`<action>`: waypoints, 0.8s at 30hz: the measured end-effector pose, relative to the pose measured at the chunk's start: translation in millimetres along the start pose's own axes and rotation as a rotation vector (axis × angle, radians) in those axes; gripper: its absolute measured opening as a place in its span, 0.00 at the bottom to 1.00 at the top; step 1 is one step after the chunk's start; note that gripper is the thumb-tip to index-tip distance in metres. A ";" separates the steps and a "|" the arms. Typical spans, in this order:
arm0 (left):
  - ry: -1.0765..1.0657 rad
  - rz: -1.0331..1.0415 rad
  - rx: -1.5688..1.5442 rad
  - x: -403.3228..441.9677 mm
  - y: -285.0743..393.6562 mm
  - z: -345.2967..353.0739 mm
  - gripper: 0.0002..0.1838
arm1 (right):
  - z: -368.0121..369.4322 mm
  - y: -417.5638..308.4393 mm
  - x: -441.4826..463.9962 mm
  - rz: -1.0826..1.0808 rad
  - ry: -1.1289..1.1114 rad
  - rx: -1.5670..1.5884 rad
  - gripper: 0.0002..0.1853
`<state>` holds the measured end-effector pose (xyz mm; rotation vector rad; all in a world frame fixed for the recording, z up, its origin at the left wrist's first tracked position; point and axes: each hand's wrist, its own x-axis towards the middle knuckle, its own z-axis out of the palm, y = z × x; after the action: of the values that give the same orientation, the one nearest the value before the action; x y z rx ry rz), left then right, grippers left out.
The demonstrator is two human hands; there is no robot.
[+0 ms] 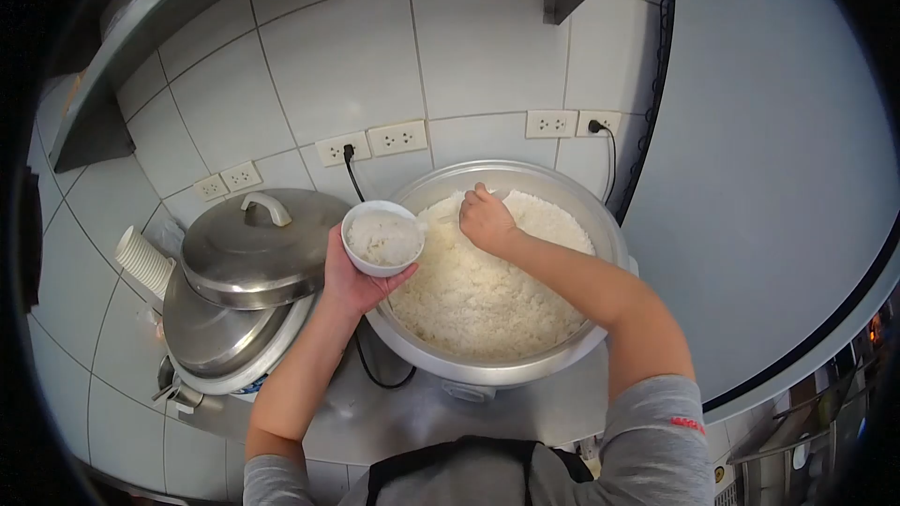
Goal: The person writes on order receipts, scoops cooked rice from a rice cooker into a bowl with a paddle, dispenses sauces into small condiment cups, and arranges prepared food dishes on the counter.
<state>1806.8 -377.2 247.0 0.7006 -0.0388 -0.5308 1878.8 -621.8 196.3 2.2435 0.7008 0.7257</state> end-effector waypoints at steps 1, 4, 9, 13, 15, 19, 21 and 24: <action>0.014 -0.008 0.002 -1.8 -0.3 -0.1 0.33 | -3.8 -6.3 -6.2 -0.026 0.023 0.028 0.08; -0.024 -0.002 0.010 -2.0 -1.9 3.3 0.33 | -19.2 -11.4 -24.7 -0.096 0.054 0.095 0.07; -0.051 -0.028 0.002 -5.2 -9.5 15.8 0.33 | -47.9 -31.6 -62.6 -0.169 0.028 0.240 0.06; -0.032 -0.042 0.041 -15.8 -16.5 25.2 0.33 | -84.1 -33.8 -77.5 -0.226 0.061 0.303 0.06; -0.038 -0.064 0.039 -19.8 -16.4 23.8 0.31 | -101.4 -31.2 -90.2 -0.238 0.053 0.348 0.06; -0.062 -0.067 0.069 -21.9 -18.2 19.5 0.34 | -124.2 -27.3 -108.4 -0.190 0.103 0.484 0.04; -0.039 -0.077 0.070 -24.4 -19.5 20.4 0.34 | -138.0 -28.0 -117.8 -0.177 0.036 0.572 0.03; -0.075 -0.091 0.074 -22.6 -20.4 18.8 0.34 | -139.9 -22.9 -127.7 -0.043 -0.054 0.798 0.03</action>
<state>1774.1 -390.8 251.9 0.7572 -0.0972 -0.6457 1691.0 -630.5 228.6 2.9244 1.1539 0.3867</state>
